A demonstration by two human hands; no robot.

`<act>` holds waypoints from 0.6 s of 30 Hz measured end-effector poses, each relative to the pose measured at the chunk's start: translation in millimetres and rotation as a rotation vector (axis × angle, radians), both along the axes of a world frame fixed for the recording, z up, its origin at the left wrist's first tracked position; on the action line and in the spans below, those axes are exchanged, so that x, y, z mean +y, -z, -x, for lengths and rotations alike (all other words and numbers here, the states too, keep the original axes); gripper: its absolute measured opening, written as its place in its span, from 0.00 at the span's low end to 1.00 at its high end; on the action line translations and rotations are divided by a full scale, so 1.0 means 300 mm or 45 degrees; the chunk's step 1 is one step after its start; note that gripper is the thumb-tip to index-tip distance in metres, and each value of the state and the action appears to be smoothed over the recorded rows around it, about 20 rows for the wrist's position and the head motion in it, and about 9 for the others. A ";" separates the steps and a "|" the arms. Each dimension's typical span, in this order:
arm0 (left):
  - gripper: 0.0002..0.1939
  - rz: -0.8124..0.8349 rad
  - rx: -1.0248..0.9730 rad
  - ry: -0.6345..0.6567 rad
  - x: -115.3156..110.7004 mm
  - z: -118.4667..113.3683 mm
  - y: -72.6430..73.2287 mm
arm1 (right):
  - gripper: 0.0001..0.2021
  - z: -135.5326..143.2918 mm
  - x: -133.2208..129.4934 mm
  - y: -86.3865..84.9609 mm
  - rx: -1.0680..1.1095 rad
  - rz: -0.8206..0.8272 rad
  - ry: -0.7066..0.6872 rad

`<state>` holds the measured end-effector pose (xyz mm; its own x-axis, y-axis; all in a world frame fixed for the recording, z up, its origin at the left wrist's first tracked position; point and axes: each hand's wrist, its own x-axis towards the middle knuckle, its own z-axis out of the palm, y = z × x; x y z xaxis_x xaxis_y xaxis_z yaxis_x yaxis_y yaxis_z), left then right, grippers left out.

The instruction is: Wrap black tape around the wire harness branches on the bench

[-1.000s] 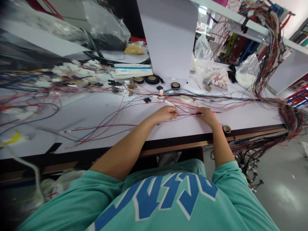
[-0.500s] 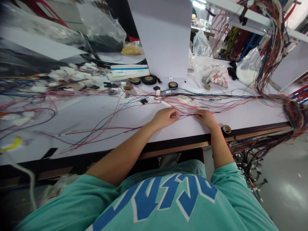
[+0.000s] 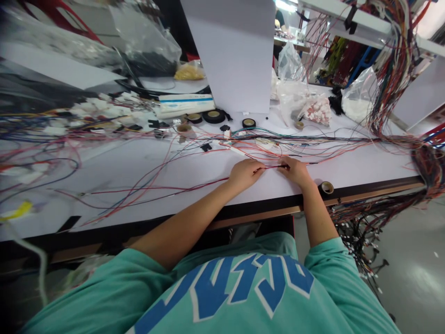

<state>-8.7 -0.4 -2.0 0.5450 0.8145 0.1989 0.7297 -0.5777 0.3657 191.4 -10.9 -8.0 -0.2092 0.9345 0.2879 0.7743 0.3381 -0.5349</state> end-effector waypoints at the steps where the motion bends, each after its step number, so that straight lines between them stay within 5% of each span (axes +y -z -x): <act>1: 0.13 0.056 -0.041 -0.020 0.000 -0.001 -0.002 | 0.07 0.000 0.000 0.000 -0.004 -0.031 -0.004; 9: 0.12 0.336 -0.262 -0.135 -0.002 -0.004 -0.019 | 0.05 -0.005 -0.001 0.004 -0.108 -0.151 -0.069; 18: 0.11 0.206 -0.208 -0.110 0.001 -0.010 -0.005 | 0.08 -0.001 -0.005 -0.014 -0.218 -0.005 -0.053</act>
<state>-5.8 -0.2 -0.6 0.4430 0.8852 0.1421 0.6974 -0.4398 0.5658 191.8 -12.4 -3.8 -0.2944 0.9228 0.2486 0.8391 0.3741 -0.3949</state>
